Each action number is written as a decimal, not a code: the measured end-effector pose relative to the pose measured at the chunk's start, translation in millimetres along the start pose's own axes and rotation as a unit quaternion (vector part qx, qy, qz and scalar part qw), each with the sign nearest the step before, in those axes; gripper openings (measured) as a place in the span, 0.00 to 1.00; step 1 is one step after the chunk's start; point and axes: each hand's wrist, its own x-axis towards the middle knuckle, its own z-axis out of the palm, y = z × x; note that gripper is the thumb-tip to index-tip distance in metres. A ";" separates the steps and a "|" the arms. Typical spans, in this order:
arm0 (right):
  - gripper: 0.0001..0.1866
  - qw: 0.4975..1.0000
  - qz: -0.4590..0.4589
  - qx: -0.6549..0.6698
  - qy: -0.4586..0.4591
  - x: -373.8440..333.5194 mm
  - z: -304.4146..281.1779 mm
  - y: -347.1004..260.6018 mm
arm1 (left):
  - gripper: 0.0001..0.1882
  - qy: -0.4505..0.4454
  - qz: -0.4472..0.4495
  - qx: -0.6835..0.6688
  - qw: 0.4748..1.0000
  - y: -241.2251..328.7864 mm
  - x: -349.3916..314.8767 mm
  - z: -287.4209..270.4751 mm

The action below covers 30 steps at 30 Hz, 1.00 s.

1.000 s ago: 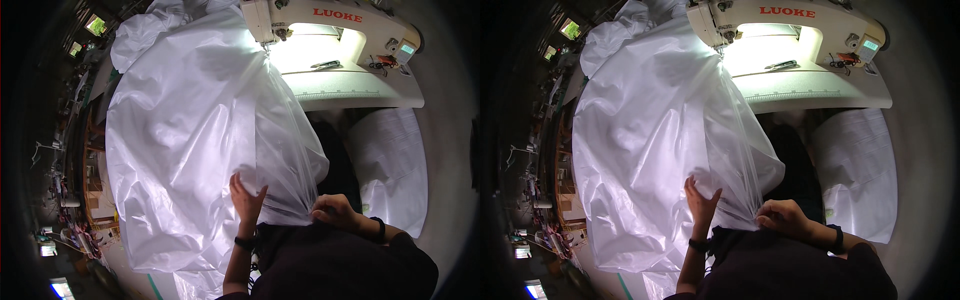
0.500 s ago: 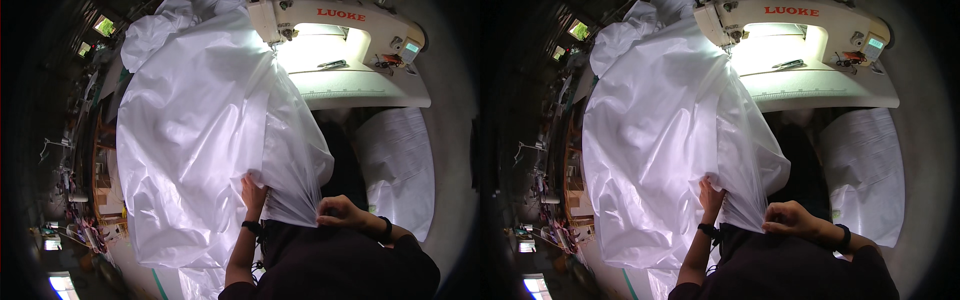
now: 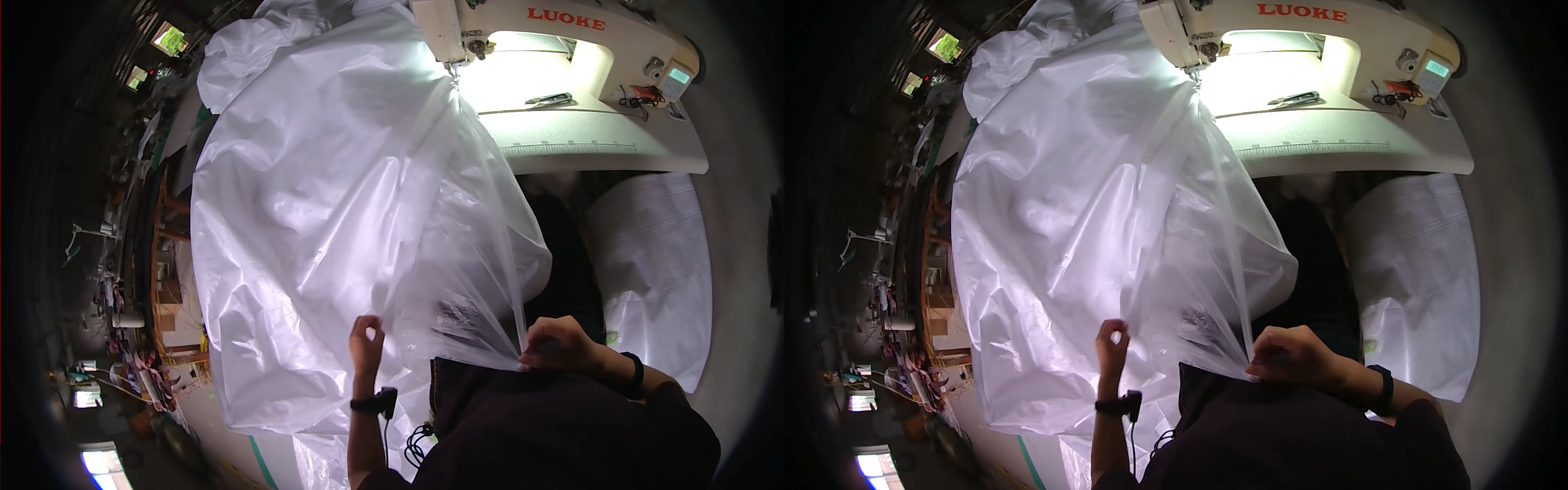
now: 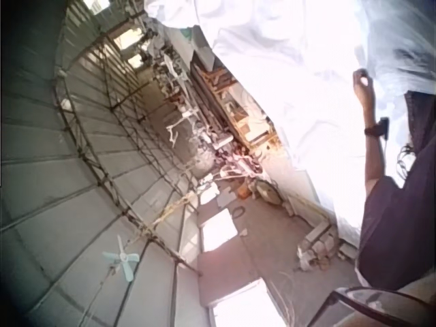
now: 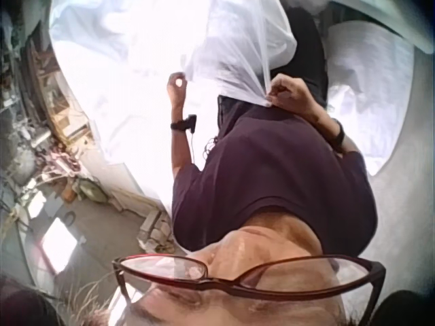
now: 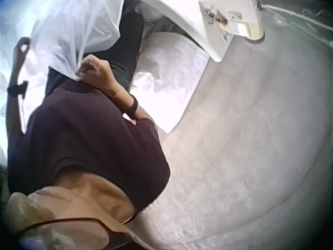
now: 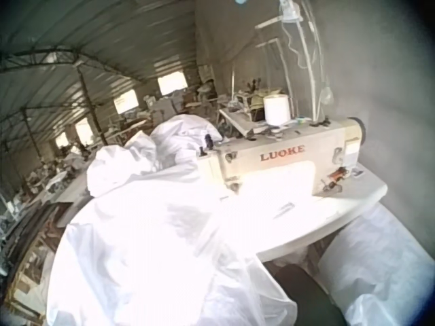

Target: The person sews a large white fabric sheet using a sewing machine, guiding the material under the needle by hand. They repeatedly fold the edges, align the fabric, and reposition the bulk of the material on the table.

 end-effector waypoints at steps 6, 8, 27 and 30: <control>0.10 0.994 -0.064 -0.084 -0.024 21.2 11.6 -23.4 | 0.13 -0.147 -0.281 -0.370 0.873 128.3 -50.3 -78.4; 0.09 0.986 -0.106 -0.096 -0.085 30.2 18.1 -35.8 | 0.17 -0.195 -0.196 -0.426 0.862 165.0 -58.4 -67.9; 0.15 0.961 -0.054 -0.270 -0.024 6.4 -6.6 6.1 | 0.05 0.003 0.030 -0.040 0.999 216.9 -56.2 -34.4; 0.27 0.895 0.090 -0.277 0.337 -10.1 -54.6 68.4 | 0.04 0.005 0.067 -0.035 0.997 216.1 -56.9 -30.2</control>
